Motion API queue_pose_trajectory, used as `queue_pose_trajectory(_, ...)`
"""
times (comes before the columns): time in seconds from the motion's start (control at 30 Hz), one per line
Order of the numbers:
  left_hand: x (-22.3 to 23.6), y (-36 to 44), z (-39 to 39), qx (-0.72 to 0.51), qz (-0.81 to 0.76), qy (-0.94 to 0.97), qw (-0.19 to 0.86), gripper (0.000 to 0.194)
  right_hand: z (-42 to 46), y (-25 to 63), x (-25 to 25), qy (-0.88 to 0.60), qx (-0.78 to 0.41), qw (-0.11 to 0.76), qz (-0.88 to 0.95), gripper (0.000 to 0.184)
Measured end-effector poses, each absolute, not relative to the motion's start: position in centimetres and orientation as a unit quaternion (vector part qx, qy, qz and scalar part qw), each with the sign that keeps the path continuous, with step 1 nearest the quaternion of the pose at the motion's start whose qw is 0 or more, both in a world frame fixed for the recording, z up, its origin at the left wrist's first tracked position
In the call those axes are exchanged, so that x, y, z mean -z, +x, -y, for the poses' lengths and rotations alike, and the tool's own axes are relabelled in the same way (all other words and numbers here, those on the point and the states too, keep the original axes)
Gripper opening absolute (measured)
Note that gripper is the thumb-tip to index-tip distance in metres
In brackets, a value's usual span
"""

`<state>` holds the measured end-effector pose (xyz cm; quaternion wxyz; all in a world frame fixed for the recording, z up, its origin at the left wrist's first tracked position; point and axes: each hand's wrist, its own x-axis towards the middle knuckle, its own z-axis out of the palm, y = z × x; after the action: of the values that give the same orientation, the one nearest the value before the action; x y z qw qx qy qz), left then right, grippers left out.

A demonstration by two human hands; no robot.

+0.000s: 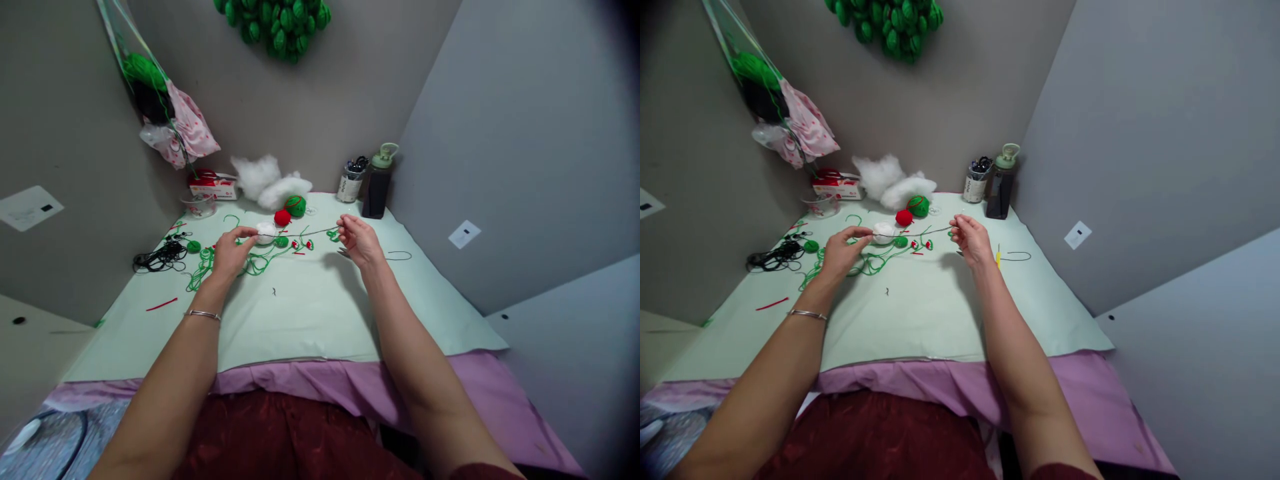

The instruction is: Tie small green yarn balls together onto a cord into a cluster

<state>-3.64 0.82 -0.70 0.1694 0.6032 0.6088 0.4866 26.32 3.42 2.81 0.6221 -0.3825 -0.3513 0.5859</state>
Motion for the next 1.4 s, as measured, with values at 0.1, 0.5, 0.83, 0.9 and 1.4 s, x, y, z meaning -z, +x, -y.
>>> queue_pose_trajectory(0.1,0.5,-3.5,-0.9,-0.519,-0.593,0.588,0.183,0.020,-3.8,27.2,-2.8,-0.356,-0.583,0.658,0.316,0.009)
queue_pose_trajectory(0.5,1.0,-3.2,-0.7,-0.471,-0.598,0.623,0.181,0.017,-4.0,27.9,-2.8,-0.318,-0.588,0.691,0.275,0.009)
queue_pose_trajectory(0.83,1.9,-3.4,-1.4,-0.393,-0.585,0.700,0.118,0.010,-4.3,29.1,-3.2,-0.315,-0.555,0.732,0.239,0.012)
queue_pose_trajectory(0.9,2.0,-3.5,-1.5,-0.394,-0.574,0.713,0.080,0.009,-4.5,29.6,-3.2,-0.313,-0.546,0.747,0.213,0.016)
queue_pose_trajectory(1.4,1.0,0.4,1.0,-0.465,-0.472,0.720,0.209,0.013,-4.4,28.0,-2.9,-0.374,-0.538,0.727,0.208,0.021)
